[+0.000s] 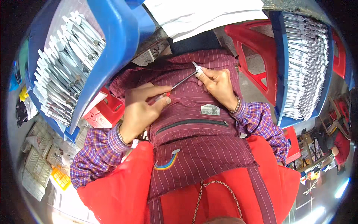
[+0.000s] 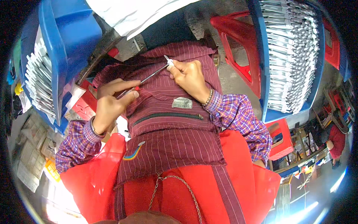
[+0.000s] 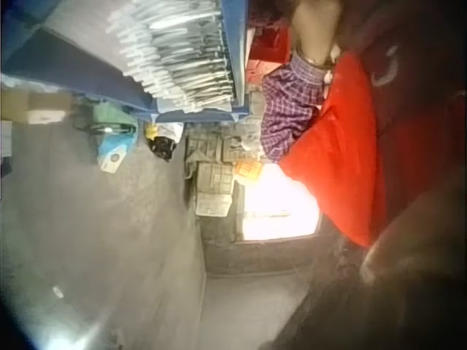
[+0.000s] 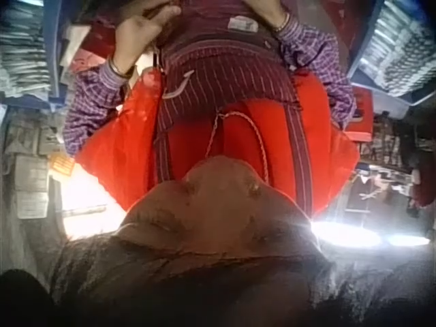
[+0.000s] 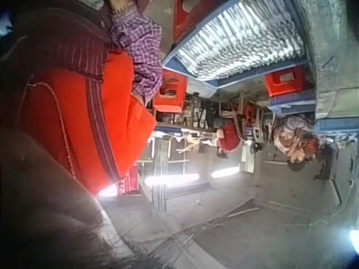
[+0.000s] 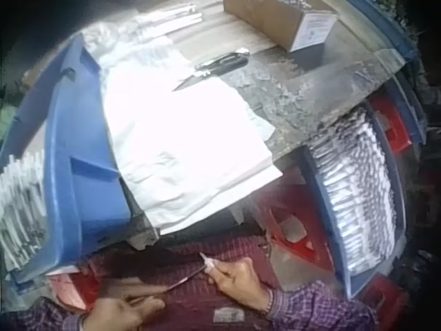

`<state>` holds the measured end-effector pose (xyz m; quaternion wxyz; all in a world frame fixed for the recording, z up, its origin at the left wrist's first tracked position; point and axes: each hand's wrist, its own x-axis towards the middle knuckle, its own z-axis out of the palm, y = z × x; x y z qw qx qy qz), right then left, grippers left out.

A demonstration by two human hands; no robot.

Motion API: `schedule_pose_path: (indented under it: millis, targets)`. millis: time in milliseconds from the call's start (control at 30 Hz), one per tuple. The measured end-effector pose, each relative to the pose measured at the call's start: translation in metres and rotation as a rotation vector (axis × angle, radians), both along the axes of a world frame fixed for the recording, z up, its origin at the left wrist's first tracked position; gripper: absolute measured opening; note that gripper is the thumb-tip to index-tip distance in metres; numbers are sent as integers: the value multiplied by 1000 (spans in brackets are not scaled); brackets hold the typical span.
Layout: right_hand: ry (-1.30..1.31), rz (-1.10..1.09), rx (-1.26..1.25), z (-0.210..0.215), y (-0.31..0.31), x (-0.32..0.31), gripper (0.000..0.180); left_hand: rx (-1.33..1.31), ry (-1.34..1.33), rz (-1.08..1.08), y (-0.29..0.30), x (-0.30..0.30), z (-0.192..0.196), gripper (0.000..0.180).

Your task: Assembling small hardware components by attaching white plastic caps to metal rods using a tool.

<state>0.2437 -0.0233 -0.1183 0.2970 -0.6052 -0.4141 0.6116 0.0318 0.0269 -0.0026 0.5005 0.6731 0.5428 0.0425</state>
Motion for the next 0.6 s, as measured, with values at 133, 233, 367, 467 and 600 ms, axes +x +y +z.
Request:
schedule_pose_path:
  millis: [133,233,367,467,600]
  targets:
    - [-63,6,51,-2,-2,1,19,-839,-77,646,9,0,5,29]
    - [-80,17,79,1,-2,0,19,-1185,-314,880,4,-13,2,37]
    - [-19,25,66,2,-4,-2,21,-690,-87,415,-8,-11,2,33]
    - [-67,52,81,2,-3,0,21,394,322,-418,-15,5,16,33]
    - [-40,5,96,1,-3,0,21,278,291,-448,-15,10,18,33]
